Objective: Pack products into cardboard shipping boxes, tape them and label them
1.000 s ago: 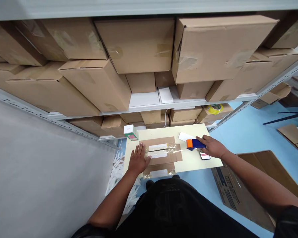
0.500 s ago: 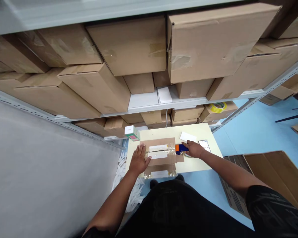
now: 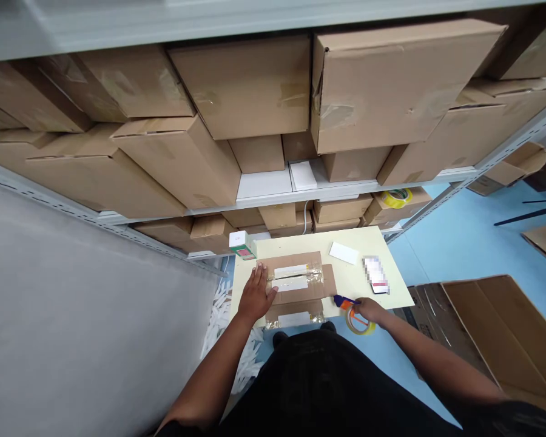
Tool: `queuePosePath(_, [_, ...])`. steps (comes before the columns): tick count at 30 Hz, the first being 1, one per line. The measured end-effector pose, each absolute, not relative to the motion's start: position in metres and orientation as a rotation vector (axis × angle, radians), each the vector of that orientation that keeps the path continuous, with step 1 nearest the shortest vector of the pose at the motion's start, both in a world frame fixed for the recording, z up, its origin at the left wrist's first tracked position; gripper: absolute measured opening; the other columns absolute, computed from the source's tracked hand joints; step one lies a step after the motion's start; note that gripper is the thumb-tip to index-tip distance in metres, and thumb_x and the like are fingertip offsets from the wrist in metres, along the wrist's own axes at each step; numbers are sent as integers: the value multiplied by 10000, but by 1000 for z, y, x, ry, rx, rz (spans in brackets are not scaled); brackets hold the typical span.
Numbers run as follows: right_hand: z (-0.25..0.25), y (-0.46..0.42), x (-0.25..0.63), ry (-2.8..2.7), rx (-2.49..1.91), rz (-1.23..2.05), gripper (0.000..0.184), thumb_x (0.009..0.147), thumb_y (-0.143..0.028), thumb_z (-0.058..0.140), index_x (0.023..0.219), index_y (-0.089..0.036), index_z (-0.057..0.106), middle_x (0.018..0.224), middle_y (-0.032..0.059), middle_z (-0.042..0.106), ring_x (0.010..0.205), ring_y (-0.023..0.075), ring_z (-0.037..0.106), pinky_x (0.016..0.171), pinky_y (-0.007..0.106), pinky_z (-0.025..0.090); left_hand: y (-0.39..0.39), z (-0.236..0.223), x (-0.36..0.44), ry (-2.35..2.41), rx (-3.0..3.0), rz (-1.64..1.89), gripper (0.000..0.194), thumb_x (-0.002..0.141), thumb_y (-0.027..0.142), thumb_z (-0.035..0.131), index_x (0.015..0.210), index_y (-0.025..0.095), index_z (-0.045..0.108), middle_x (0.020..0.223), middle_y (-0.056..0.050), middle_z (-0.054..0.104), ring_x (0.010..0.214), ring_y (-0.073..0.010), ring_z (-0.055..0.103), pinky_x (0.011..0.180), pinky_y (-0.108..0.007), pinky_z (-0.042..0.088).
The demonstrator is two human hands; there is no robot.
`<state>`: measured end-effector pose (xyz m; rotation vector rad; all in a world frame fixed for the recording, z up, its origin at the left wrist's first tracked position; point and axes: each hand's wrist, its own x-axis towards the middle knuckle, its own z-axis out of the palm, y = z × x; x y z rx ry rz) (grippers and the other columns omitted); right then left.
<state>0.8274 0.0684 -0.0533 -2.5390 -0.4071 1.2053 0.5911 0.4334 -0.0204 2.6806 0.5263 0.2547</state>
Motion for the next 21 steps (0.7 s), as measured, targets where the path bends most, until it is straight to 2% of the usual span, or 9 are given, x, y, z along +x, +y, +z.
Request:
queuePosePath(2, [-56,57,818,-337,-2564,1121,431,869,-329,541,1250,-207,700,1138,112,770,1026,273,732,791,320,539,433,-21,588,518,2640,288,658,1042,429,430,1627,145,328,1743,-148,167,1613,-320,158,1298,-543,247])
queuePosePath(4, [-61,54,814,-268,-2590,1070,542,937,-345,463,1442,-173,561,1211,135,749,1054,258,733,811,316,541,432,-23,584,560,2577,340,629,1058,379,377,1641,157,295,1755,-131,118,1618,-291,142,1300,-519,252])
queuePosePath(5, [-64,56,814,-243,-2604,1052,562,957,-352,443,1478,-156,516,1204,144,749,1046,257,737,811,320,541,431,-24,583,604,2539,366,642,1059,370,369,1653,155,258,1757,-131,102,1620,-282,130,1302,-511,251])
queuePosePath(8, [-74,69,820,-224,-2655,1009,514,973,-347,446,1434,-138,534,1172,163,751,1054,276,736,820,340,533,431,-29,580,762,2424,384,712,1044,371,395,1676,141,159,1743,-157,166,1616,-274,162,1307,-496,245])
queuePosePath(12, [-84,87,831,-264,-2736,969,419,975,-376,479,1277,-120,618,1177,209,731,1134,334,702,877,390,519,433,-32,582,828,2340,322,739,1020,379,436,1669,127,188,1676,-186,347,1565,-285,328,1285,-483,304])
queuePosePath(15, [-88,93,837,-283,-2782,965,418,963,-430,525,1212,-116,641,1243,240,697,1201,360,666,905,407,518,434,-32,585,844,2300,328,754,1007,397,468,1662,125,212,1663,-191,371,1550,-299,359,1266,-491,338])
queuePosePath(18, [-90,94,843,-263,-2809,994,429,961,-441,532,1214,-113,642,1230,242,694,1151,337,696,867,386,535,433,-33,585,919,2217,322,779,1007,449,482,1661,130,204,1661,-187,379,1538,-288,384,1246,-459,368])
queuePosePath(21, [-88,91,846,-255,-2835,1007,468,956,-450,540,1260,-104,625,1211,244,692,1128,335,707,859,388,540,433,-34,584,1000,2128,298,750,1032,500,427,1658,148,212,1649,-161,410,1520,-262,417,1223,-421,391])
